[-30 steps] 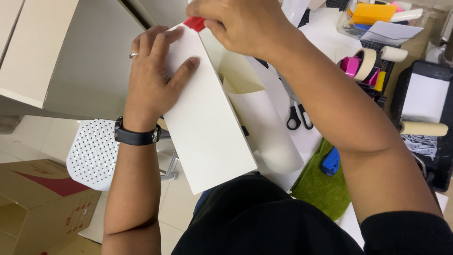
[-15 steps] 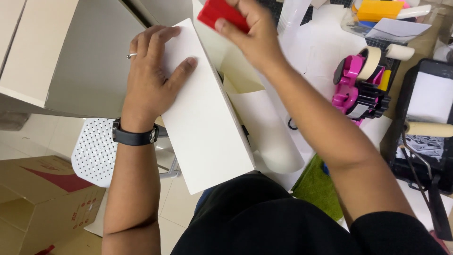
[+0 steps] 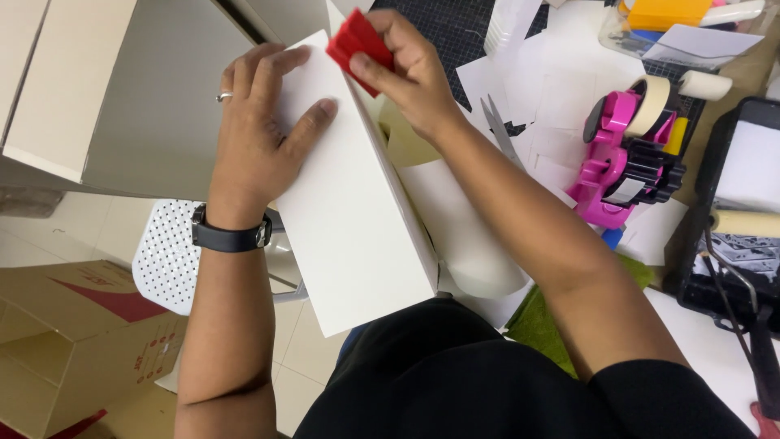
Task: The person wraps a white rectangular box with white paper, smooths the edges with a red plastic scraper, trims excess paper with scissors, and presses the seams flat. The person repeats smoothing and trimming steps to finish the wrap.
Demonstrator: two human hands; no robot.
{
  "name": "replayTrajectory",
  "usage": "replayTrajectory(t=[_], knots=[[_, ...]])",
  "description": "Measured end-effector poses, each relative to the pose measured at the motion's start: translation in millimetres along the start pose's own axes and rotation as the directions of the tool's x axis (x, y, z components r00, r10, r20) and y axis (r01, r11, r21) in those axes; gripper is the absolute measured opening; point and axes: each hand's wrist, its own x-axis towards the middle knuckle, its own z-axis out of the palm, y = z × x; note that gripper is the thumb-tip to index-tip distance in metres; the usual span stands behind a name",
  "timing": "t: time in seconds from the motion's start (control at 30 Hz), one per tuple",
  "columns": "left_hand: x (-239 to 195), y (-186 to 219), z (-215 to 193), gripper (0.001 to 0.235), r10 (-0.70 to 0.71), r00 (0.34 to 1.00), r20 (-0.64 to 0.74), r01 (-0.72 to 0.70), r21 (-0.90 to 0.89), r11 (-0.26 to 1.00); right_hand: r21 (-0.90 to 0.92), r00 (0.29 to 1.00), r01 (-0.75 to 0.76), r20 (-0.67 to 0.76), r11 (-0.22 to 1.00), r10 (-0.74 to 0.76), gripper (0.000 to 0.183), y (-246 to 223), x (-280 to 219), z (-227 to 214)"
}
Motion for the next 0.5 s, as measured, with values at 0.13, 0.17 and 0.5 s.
replayTrajectory(t=[0.13, 0.17, 0.5], knots=[[2, -2, 1, 0.044, 0.012, 1.0, -0.009, -0.011, 0.011, 1.0, 0.039, 0.998, 0.052, -0.049, 0.998, -0.05, 0.02, -4, 9, 7], [2, -3, 2, 0.044, 0.023, 1.0, -0.021, -0.023, 0.018, 1.0, 0.032, 0.998, 0.058, -0.025, 0.998, -0.058, 0.019, -7, 9, 8], [-3, -2, -1, 0.043, 0.043, 0.999, -0.033, -0.044, -0.008, 0.999, -0.075, 0.99, 0.091, -0.1, 0.993, -0.099, 0.021, 19, 22, 10]])
